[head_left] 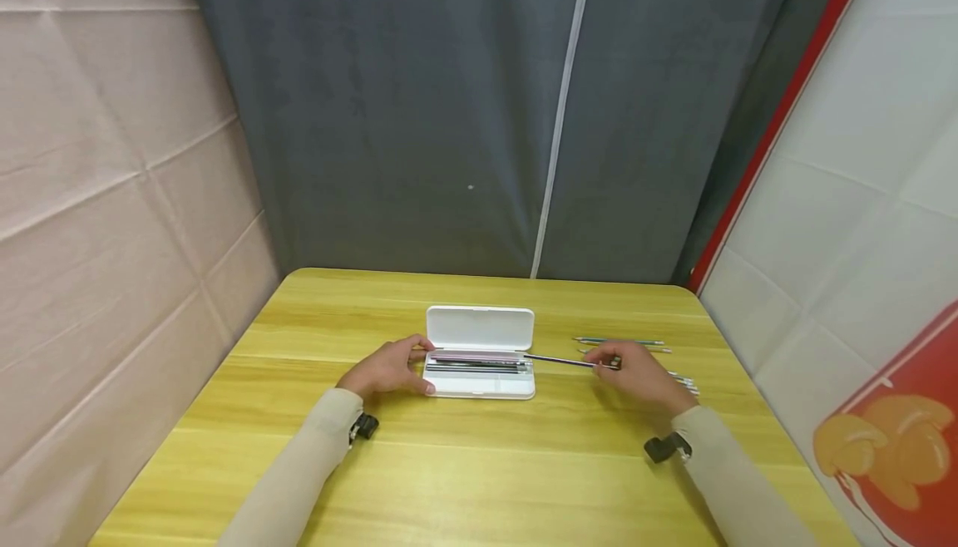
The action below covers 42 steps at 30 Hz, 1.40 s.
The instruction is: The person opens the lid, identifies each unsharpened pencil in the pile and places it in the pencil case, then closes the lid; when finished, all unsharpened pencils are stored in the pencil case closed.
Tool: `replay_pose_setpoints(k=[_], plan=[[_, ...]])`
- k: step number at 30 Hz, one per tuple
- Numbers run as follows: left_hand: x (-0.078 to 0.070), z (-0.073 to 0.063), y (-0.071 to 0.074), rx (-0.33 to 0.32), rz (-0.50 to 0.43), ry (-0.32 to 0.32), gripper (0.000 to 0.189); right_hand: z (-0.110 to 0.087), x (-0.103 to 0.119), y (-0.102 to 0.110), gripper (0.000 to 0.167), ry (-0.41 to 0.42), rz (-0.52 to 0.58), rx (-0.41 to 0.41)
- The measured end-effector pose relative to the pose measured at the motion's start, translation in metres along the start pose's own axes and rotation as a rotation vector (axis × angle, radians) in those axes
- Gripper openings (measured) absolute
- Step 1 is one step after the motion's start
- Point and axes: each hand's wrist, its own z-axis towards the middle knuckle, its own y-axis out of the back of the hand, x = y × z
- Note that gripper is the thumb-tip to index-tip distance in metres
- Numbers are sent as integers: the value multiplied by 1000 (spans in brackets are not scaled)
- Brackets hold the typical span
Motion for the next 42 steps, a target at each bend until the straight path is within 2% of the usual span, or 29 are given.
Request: replay_pose_setpoints(k=[7,16,26,42], plan=[[-1,0,0,-3,3,0,72,9,10,-6,19,6,-25,7],[1,-1,1,-8,9,-4,70,24,19,-16,17,69,-7,-12],[-1,-2,0,-2,-10,0,71,35,32,-30,16,91,16,-4],[-3,-4,0,3,-14,11,72,57,43,-58,18,82,68,5]])
